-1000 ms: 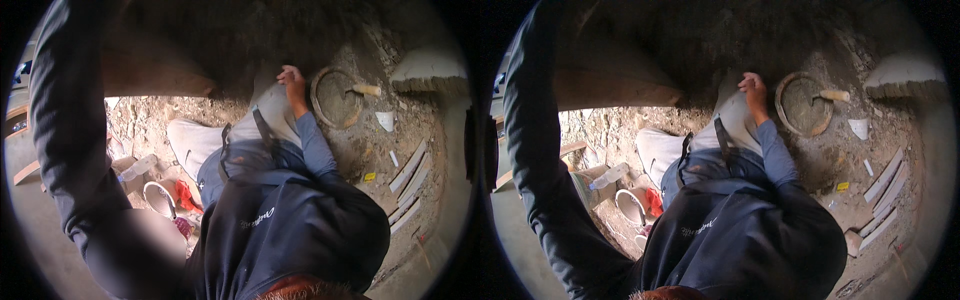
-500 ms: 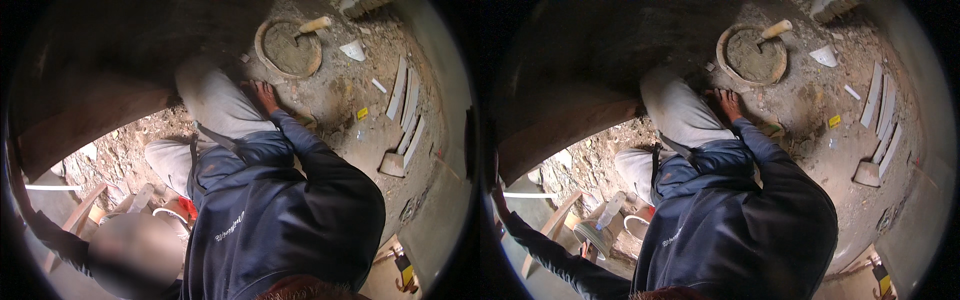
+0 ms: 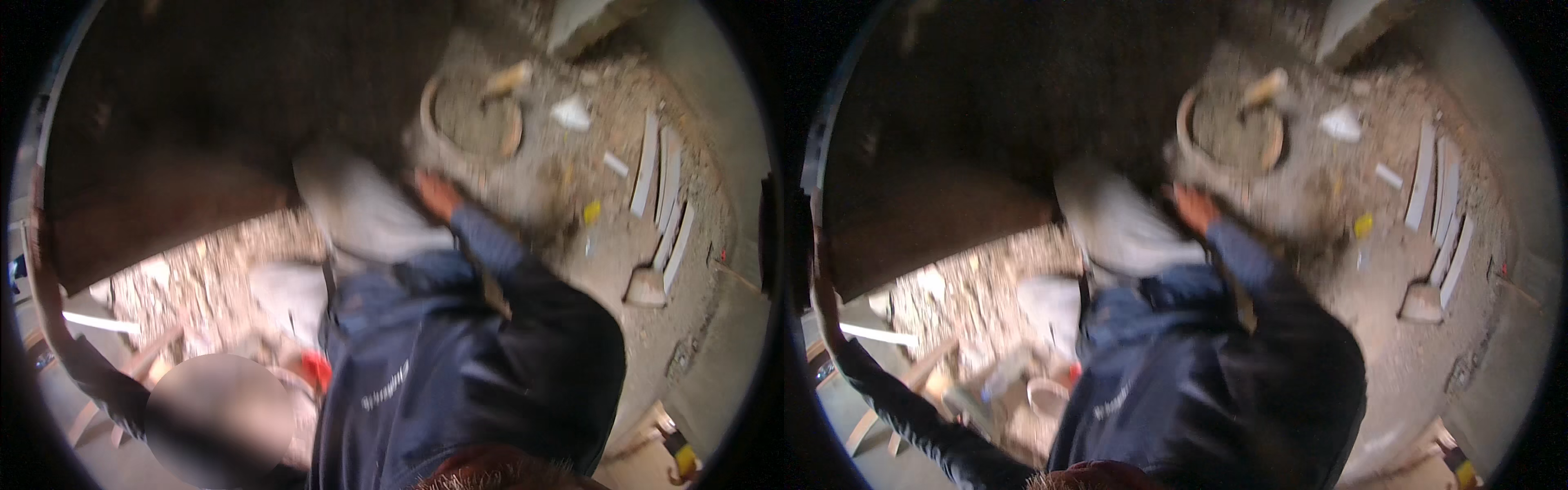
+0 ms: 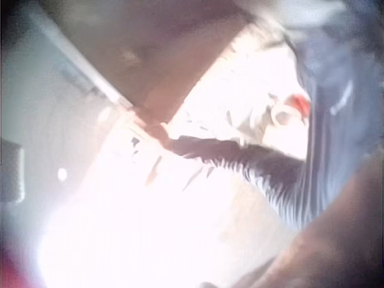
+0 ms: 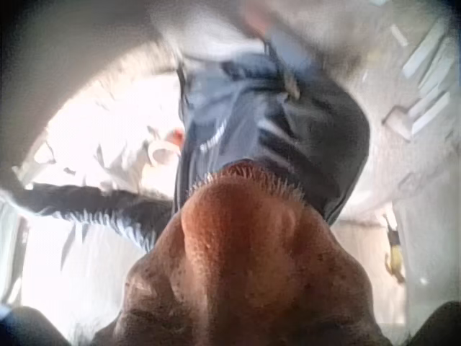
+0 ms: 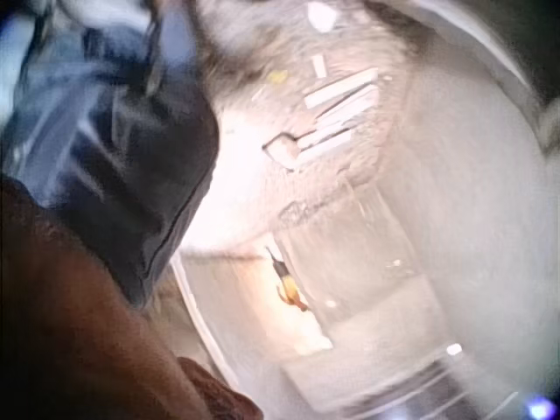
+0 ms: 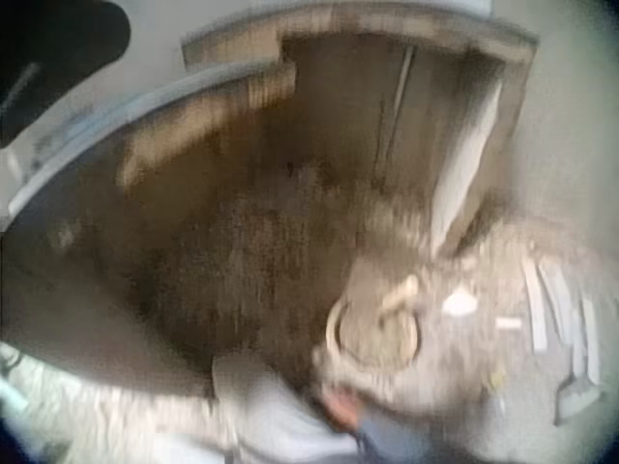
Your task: The person applies mortar to a wall and underneath a tile structure using a trowel, periodically adding water from a bottle to the mortar bucket and mixing it.
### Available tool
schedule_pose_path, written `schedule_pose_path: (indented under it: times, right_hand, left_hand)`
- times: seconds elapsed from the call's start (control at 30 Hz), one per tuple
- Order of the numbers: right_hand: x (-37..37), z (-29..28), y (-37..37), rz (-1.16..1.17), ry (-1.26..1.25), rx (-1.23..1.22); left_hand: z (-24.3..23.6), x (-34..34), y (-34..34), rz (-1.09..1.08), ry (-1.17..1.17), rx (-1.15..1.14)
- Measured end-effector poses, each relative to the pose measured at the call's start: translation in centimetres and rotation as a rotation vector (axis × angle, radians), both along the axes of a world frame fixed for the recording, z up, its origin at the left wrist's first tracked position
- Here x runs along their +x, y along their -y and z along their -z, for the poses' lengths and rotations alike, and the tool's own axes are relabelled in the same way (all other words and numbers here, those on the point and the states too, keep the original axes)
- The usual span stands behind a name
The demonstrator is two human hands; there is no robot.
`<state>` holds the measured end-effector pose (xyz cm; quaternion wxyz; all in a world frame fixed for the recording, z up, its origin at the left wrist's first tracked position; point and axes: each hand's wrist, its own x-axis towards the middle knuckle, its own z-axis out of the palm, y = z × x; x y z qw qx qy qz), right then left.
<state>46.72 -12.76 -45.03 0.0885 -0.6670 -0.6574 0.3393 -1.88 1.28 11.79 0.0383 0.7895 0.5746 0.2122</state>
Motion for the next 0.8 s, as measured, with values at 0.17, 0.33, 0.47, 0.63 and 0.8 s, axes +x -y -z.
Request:
schedule_pose_path:
  times: [0.17,0.33,0.47,0.63,0.8]
  right_hand:
    - [0.4,4.8,7.5,-0.048,0.062,-0.262]
    - [9.5,7.4,18.2,0.063,0.395,-0.112]
    - [16.7,2.4,24.8,0.060,0.403,0.028]
    - [18.4,-5.8,20.0,-0.420,0.491,-0.298]
    - [14.8,-7.5,8.5,-0.938,0.339,-0.149]
  left_hand:
    - [-0.1,1.8,2.4,-0.083,0.092,-0.089]
    - [-1.9,3.2,2.1,0.001,-0.136,-0.012]
    - [-1.1,3.3,2.1,-0.014,-0.135,-0.032]
    - [-2.0,2.4,3.7,-0.055,-0.197,-0.036]
    - [-0.3,1.5,0.0,0.054,-0.184,0.105]
